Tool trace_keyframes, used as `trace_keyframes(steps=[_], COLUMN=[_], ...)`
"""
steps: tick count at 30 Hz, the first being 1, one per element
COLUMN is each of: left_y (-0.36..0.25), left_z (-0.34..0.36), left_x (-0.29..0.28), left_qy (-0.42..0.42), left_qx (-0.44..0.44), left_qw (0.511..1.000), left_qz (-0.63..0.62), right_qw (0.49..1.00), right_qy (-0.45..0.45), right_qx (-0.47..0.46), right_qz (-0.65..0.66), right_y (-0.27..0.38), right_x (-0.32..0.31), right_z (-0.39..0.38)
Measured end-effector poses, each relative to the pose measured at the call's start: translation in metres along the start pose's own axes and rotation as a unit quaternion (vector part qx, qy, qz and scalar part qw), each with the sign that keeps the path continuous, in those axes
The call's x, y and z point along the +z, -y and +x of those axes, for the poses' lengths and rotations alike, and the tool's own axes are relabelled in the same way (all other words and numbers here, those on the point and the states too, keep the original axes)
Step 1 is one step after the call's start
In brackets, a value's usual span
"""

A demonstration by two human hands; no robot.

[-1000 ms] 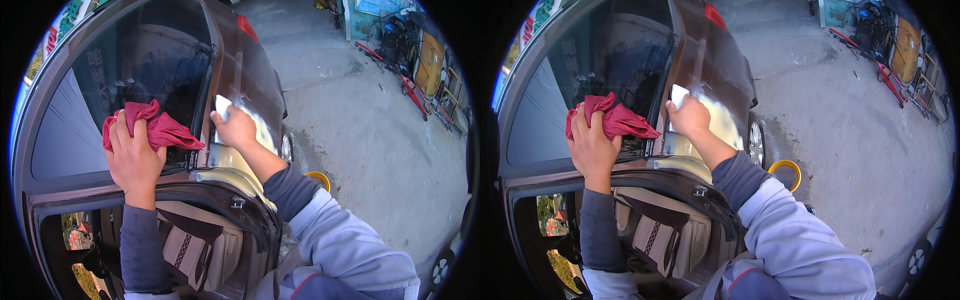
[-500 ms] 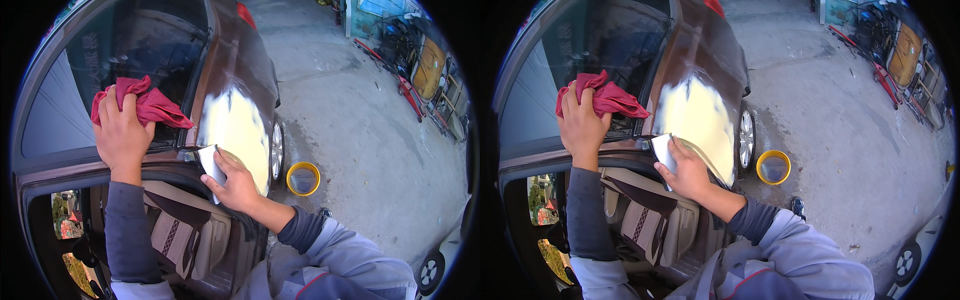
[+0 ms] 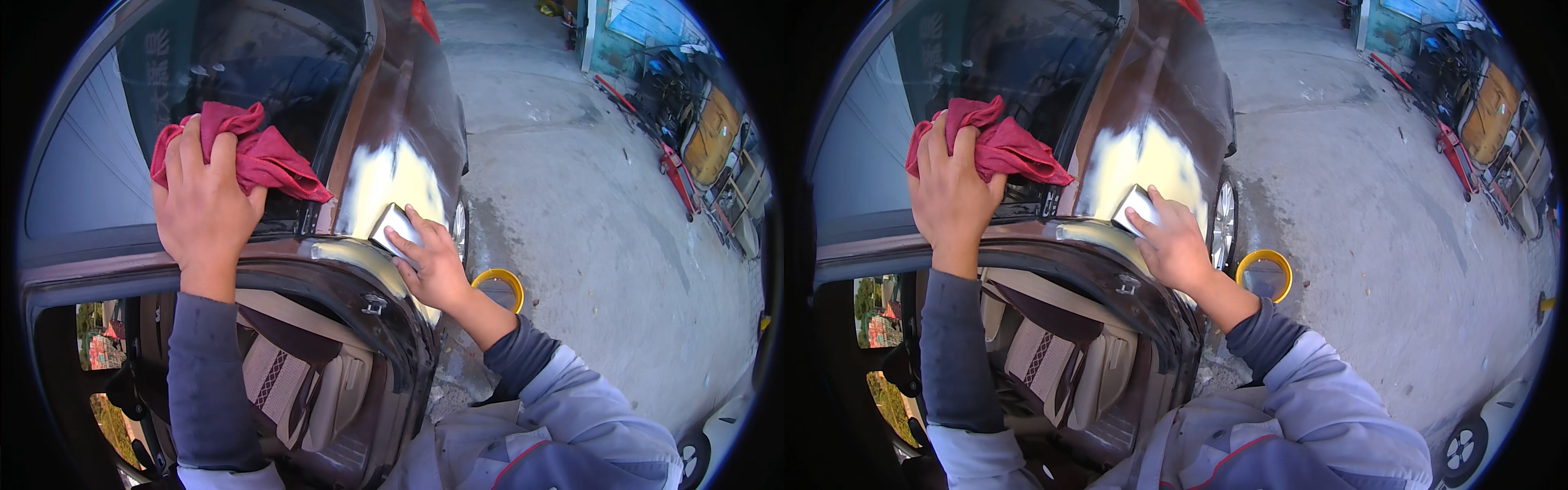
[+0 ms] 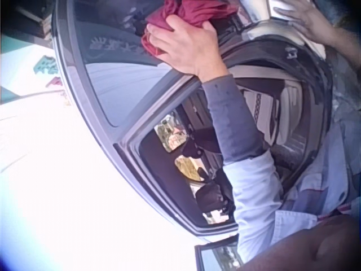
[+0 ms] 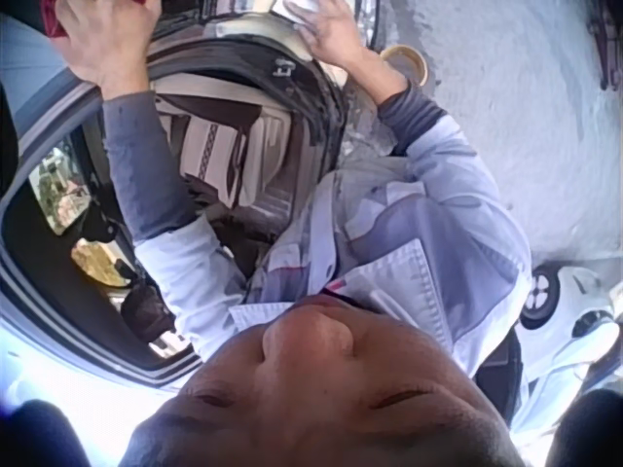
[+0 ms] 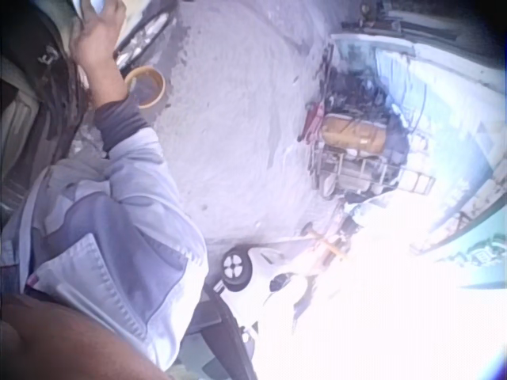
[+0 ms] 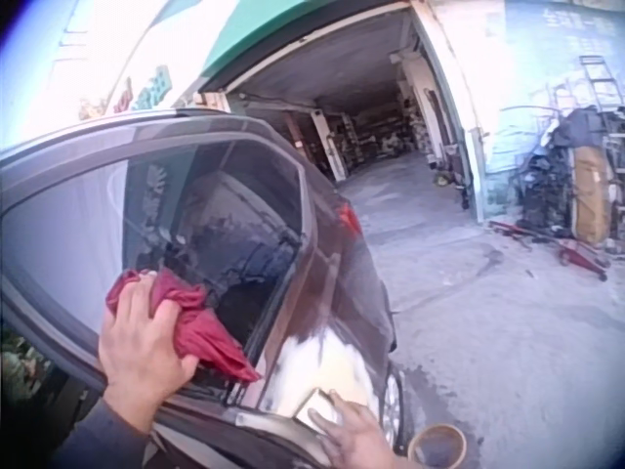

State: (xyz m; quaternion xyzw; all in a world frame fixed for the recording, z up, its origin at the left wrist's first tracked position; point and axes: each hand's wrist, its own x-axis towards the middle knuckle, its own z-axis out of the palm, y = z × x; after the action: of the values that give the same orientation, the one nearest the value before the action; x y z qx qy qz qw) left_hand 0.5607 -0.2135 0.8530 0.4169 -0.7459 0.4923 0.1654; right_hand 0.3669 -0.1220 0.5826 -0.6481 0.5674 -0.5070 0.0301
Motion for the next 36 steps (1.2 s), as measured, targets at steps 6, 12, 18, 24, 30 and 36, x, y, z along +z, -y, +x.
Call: trace_keyframes(steps=[6, 12, 18, 24, 30, 36], left_y=[0.003, 0.006, 0.007, 0.008, 0.007, 0.005], left_z=[0.000, -0.001, -0.002, -0.004, -0.004, -0.004], left_x=[0.000, -0.004, -0.003, -0.003, -0.004, -0.005], left_qy=[0.004, 0.019, 0.017, 0.016, 0.021, 0.042], left_qx=[0.027, 0.091, 0.117, 0.135, 0.145, 0.131], left_qw=[1.000, 0.995, 0.992, 0.989, 0.988, 0.989], left_qz=[-0.001, -0.037, -0.045, -0.059, -0.056, -0.049], right_qw=[0.999, 0.997, 0.991, 0.998, 0.998, 0.997], right_qy=[-0.007, -0.006, -0.019, 0.033, -0.030, 0.046], right_qx=[0.048, -0.050, -0.121, -0.009, -0.010, -0.055], right_qz=[-0.015, 0.054, 0.062, 0.044, 0.050, 0.032], right_y=[0.008, 0.002, -0.006, -0.005, -0.005, -0.006], right_x=[0.002, 0.012, 0.010, 0.008, 0.005, 0.007], right_z=[0.016, -0.011, 0.001, 0.009, 0.011, 0.005])
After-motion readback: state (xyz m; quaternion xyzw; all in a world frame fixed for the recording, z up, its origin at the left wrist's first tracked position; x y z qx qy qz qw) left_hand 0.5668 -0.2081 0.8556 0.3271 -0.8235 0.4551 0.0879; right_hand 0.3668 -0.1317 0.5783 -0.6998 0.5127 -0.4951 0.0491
